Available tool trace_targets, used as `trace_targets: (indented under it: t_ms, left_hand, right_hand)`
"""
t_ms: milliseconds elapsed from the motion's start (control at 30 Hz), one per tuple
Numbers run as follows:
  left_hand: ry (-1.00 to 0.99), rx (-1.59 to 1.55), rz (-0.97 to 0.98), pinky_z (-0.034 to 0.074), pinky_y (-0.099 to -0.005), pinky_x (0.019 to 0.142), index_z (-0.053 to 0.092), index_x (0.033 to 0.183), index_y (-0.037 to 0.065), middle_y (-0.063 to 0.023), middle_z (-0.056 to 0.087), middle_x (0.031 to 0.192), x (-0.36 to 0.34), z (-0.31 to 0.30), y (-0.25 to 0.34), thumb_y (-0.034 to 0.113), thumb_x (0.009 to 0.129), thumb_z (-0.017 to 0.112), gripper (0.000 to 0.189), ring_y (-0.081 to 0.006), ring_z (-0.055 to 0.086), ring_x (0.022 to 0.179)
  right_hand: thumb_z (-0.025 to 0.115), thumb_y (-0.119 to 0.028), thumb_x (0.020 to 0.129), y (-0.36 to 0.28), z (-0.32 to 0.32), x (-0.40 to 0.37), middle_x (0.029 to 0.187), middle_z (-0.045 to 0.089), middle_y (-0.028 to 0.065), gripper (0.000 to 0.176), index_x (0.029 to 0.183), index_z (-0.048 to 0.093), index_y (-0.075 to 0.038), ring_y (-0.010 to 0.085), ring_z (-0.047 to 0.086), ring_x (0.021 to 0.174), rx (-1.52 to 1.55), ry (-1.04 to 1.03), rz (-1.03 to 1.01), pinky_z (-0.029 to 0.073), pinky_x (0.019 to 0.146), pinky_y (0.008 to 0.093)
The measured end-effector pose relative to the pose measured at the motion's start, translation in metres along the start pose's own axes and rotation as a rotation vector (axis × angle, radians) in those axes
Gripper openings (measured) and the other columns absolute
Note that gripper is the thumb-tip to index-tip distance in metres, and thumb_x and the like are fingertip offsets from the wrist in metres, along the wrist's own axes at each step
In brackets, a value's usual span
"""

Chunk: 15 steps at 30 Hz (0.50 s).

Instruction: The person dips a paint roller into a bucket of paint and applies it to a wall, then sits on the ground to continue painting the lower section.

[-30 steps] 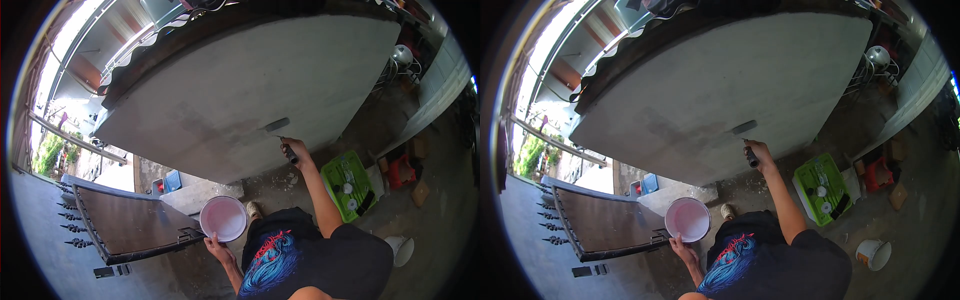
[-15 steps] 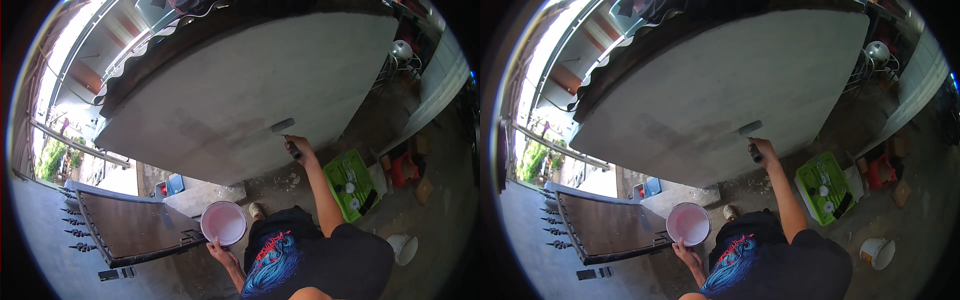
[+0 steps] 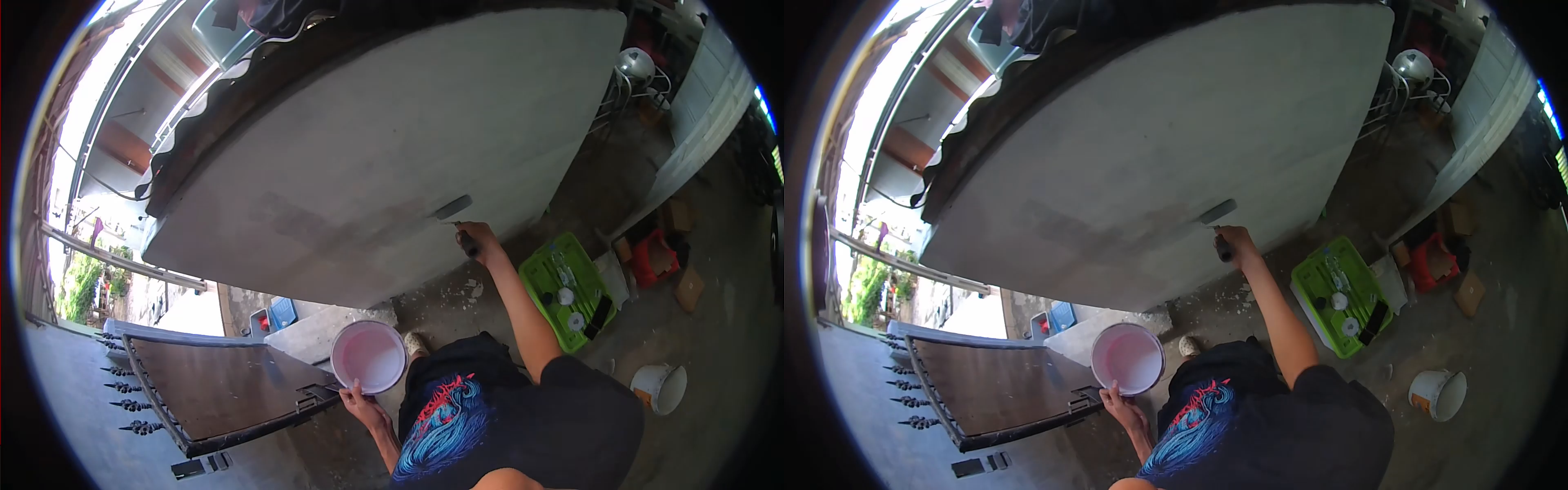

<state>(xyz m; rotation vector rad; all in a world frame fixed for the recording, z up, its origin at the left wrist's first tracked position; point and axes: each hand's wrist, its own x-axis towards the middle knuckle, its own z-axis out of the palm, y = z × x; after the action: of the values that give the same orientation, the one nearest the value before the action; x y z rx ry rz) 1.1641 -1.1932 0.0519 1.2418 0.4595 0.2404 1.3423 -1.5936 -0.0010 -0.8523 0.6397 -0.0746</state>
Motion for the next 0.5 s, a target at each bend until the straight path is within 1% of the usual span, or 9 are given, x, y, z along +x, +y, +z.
trace_targets:
  t_ms: [33,67,133,167,233,333,367,433,500]
  left_hand:
    - [-0.005,0.003,-0.01,0.046,-0.024,0.071,0.038,0.084,0.011,-0.0008,0.049,0.082,-0.002,0.0,0.0,0.008,0.091,0.059,0.023,-0.0081,0.052,0.075]
    - [-0.028,0.014,-0.029,0.046,-0.0241,0.071,0.038,0.084,0.011,-0.0009,0.049,0.082,-0.001,0.002,0.002,0.007,0.091,0.059,0.023,-0.0081,0.052,0.075]
    - [-0.048,-0.002,-0.052,0.046,-0.024,0.071,0.038,0.084,0.011,-0.001,0.05,0.082,0.002,0.01,0.009,0.005,0.091,0.059,0.023,-0.0084,0.052,0.075]
    - [-0.04,0.001,-0.052,0.046,-0.024,0.071,0.038,0.084,0.011,-0.001,0.05,0.082,0.001,0.008,0.011,0.005,0.091,0.059,0.023,-0.0084,0.052,0.075]
    - [-0.035,-0.001,-0.049,0.046,-0.0244,0.072,0.037,0.084,0.011,-0.0008,0.05,0.082,0.001,0.007,0.012,0.005,0.091,0.059,0.023,-0.0083,0.052,0.075]
    - [-0.038,0.008,-0.028,0.046,-0.025,0.073,0.037,0.083,0.011,-0.0007,0.05,0.082,-0.001,0.016,0.013,0.005,0.091,0.059,0.023,-0.0084,0.052,0.077]
    - [-0.03,0.006,-0.031,0.046,-0.025,0.073,0.037,0.083,0.011,-0.0007,0.05,0.082,-0.001,0.016,0.012,0.005,0.091,0.059,0.023,-0.0084,0.052,0.077]
    - [-0.051,0.008,-0.041,0.046,-0.0257,0.074,0.038,0.083,0.011,-0.0007,0.05,0.082,0.001,0.013,0.005,0.005,0.091,0.059,0.024,-0.0089,0.053,0.079]
    - [-0.073,0.005,-0.039,0.047,-0.0253,0.074,0.037,0.082,0.011,-0.0002,0.049,0.081,0.001,0.001,0.005,0.006,0.09,0.06,0.025,-0.0085,0.054,0.078]
  right_hand:
    - [0.06,-0.01,0.088,0.01,-0.012,0.015,0.065,0.057,0.0062,0.011,0.083,0.059,0.0,0.0145,0.054,0.051,0.053,0.006,0.053,0.04,0.044,0.0295]
    - [0.06,-0.01,0.088,0.01,-0.014,0.012,0.065,0.057,0.0062,0.011,0.083,0.059,0.0,0.0145,0.054,0.051,0.053,0.011,0.046,0.04,0.044,0.0295]
    - [0.058,-0.009,0.089,0.001,0.002,0.005,0.068,0.059,0.0081,0.013,0.085,0.06,0.003,0.0159,0.057,0.055,-0.068,0.048,0.014,0.045,0.048,0.0307]
    - [0.058,-0.009,0.089,-0.005,0.006,-0.004,0.068,0.059,0.0081,0.013,0.085,0.06,0.003,0.0159,0.057,0.055,-0.071,0.045,0.022,0.045,0.048,0.0307]
    - [0.058,-0.009,0.09,-0.041,0.019,-0.05,0.068,0.058,0.0077,0.012,0.083,0.059,0.001,0.0155,0.056,0.054,-0.081,-0.063,-0.062,0.045,0.048,0.0301]
    - [0.058,-0.01,0.09,-0.062,0.03,-0.087,0.067,0.058,0.0063,0.012,0.084,0.059,0.0,0.0149,0.056,0.054,-0.097,-0.051,-0.06,0.045,0.047,0.029]
    - [0.058,-0.01,0.09,-0.058,0.027,-0.082,0.067,0.058,0.0063,0.012,0.084,0.059,0.0,0.0149,0.056,0.054,-0.104,-0.054,-0.055,0.045,0.047,0.029]
    - [0.058,-0.01,0.09,-0.04,0.01,-0.06,0.066,0.058,0.0042,0.011,0.089,0.06,0.0,0.0124,0.056,0.054,-0.159,-0.061,-0.037,0.045,0.047,0.0267]
    - [0.058,-0.011,0.091,-0.019,-0.004,-0.05,0.065,0.057,0.0035,0.011,0.09,0.06,0.0,0.0113,0.056,0.054,-0.138,-0.063,-0.028,0.044,0.046,0.0255]
